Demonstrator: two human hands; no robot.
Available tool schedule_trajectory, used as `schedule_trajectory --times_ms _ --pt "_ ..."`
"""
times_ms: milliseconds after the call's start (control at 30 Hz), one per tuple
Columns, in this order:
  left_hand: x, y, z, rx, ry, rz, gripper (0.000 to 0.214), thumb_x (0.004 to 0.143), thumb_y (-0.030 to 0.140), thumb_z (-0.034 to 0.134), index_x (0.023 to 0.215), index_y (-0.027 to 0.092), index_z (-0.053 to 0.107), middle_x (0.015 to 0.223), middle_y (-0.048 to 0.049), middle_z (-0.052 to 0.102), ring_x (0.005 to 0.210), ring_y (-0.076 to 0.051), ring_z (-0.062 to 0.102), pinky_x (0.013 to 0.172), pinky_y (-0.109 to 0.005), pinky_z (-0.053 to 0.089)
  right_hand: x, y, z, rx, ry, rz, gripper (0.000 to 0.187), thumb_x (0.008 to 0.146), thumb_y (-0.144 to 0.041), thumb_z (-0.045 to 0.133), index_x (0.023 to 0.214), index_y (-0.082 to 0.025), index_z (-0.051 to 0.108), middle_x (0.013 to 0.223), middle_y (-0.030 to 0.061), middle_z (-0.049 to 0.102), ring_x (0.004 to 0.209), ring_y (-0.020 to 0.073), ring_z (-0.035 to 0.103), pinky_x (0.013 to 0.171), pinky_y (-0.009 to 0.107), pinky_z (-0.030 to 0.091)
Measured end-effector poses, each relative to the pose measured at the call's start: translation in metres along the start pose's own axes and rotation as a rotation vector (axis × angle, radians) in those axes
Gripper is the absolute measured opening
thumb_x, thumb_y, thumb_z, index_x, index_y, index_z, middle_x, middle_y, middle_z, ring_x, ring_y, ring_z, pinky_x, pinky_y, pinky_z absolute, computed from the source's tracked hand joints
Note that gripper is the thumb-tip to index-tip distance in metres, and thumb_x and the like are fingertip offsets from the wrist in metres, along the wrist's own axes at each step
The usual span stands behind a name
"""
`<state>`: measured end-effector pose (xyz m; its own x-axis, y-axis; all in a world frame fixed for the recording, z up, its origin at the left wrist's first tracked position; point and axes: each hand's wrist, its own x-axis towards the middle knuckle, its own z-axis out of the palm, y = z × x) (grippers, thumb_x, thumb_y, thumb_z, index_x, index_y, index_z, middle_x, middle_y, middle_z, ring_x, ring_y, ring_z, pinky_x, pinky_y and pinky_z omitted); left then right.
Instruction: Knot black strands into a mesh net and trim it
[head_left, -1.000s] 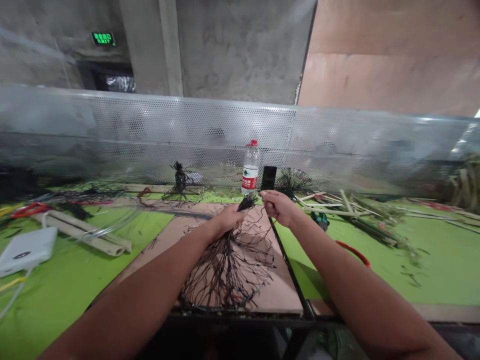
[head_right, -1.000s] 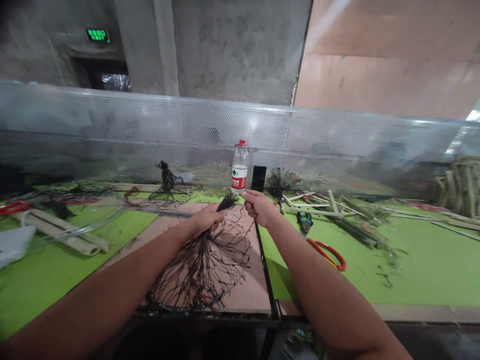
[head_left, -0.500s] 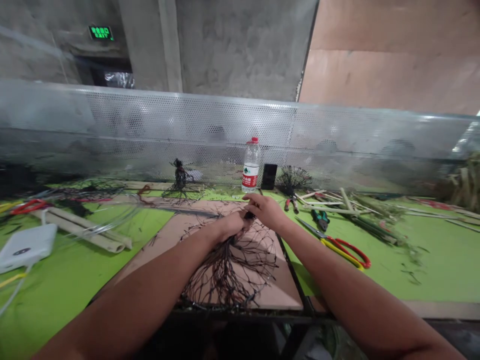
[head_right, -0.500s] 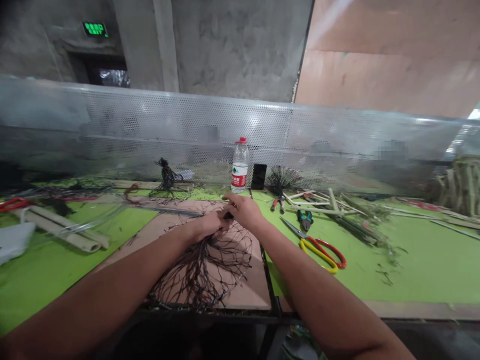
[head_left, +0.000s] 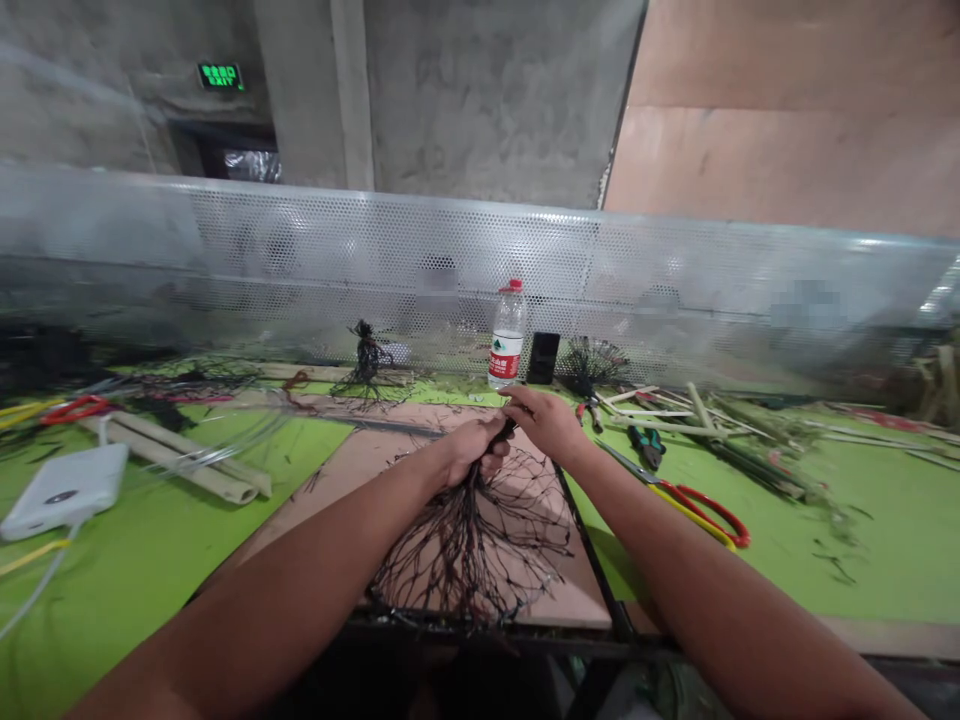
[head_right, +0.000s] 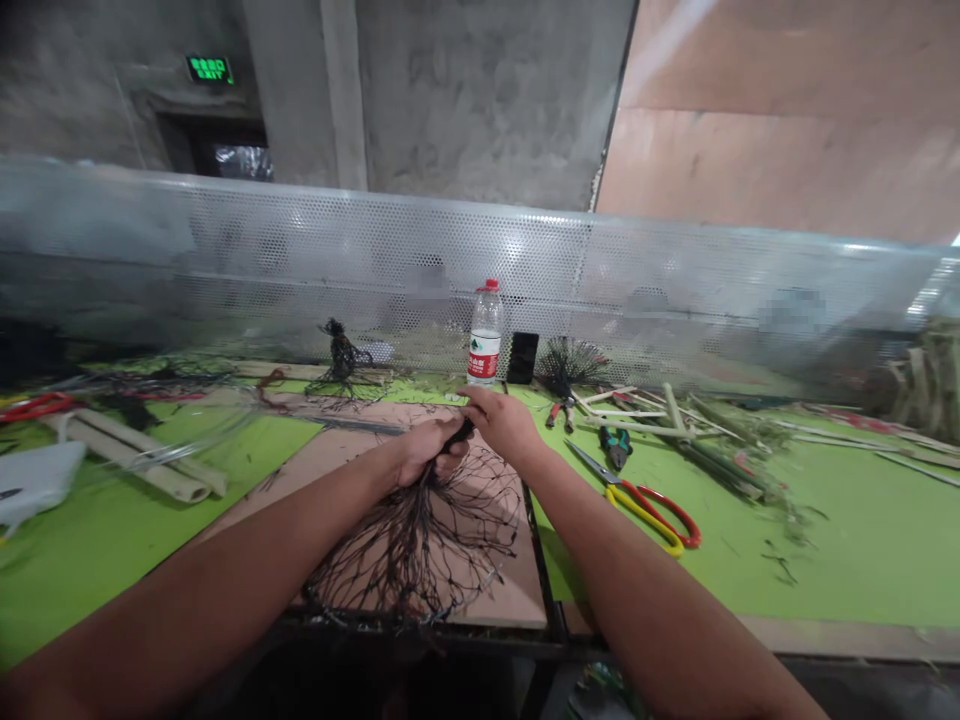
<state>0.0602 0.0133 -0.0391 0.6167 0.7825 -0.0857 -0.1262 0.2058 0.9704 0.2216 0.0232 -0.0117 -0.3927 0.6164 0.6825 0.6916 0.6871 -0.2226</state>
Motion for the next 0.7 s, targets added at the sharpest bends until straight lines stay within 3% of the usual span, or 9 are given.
schedule_trajectory --times_ms 267,400,500,700 --pt "0.005 -0.001 0.000 -0.024 0.162 0.046 0.035 0.090 0.050 0.035 0.075 0.019 0.038 0.052 0.0075 0.033 0.032 -0.004 0.024 0.034 -0.017 0.016 -0.003 -0.002 -0.001 -0.095 0.003 -0.125 0.032 0.089 -0.031 0.048 0.116 -0.022 0.062 0.103 0.0064 0.070 0.088 0.0199 0.065 0.077 0.030 0.048" --pt "0.009 -0.001 -0.003 -0.028 0.279 0.172 0.031 0.089 0.049 0.039 0.080 0.019 0.039 0.053 0.0082 0.033 0.031 -0.003 0.025 0.034 -0.016 0.017 -0.002 -0.008 -0.008 -0.020 0.106 -0.173 0.032 0.087 -0.029 0.050 0.116 -0.019 0.061 0.098 0.0071 0.069 0.085 0.0180 0.063 0.075 0.029 0.047" --pt "0.010 0.001 -0.007 -0.061 0.326 0.209 0.029 0.090 0.047 0.039 0.081 0.019 0.039 0.052 0.0086 0.033 0.031 -0.003 0.026 0.033 -0.015 0.018 0.000 -0.009 -0.010 0.106 0.164 -0.095 0.028 0.083 -0.029 0.056 0.107 -0.017 0.064 0.087 0.0064 0.068 0.074 0.0154 0.060 0.066 0.026 0.046" --pt "0.007 0.005 -0.010 -0.073 0.300 0.304 0.031 0.088 0.049 0.043 0.077 0.020 0.036 0.053 0.0083 0.035 0.031 -0.003 0.028 0.032 -0.014 0.019 0.002 -0.002 -0.009 0.309 -0.087 0.140 0.021 0.080 -0.034 0.058 0.075 -0.016 0.066 0.064 0.0017 0.059 0.059 0.0117 0.050 0.054 0.024 0.038"
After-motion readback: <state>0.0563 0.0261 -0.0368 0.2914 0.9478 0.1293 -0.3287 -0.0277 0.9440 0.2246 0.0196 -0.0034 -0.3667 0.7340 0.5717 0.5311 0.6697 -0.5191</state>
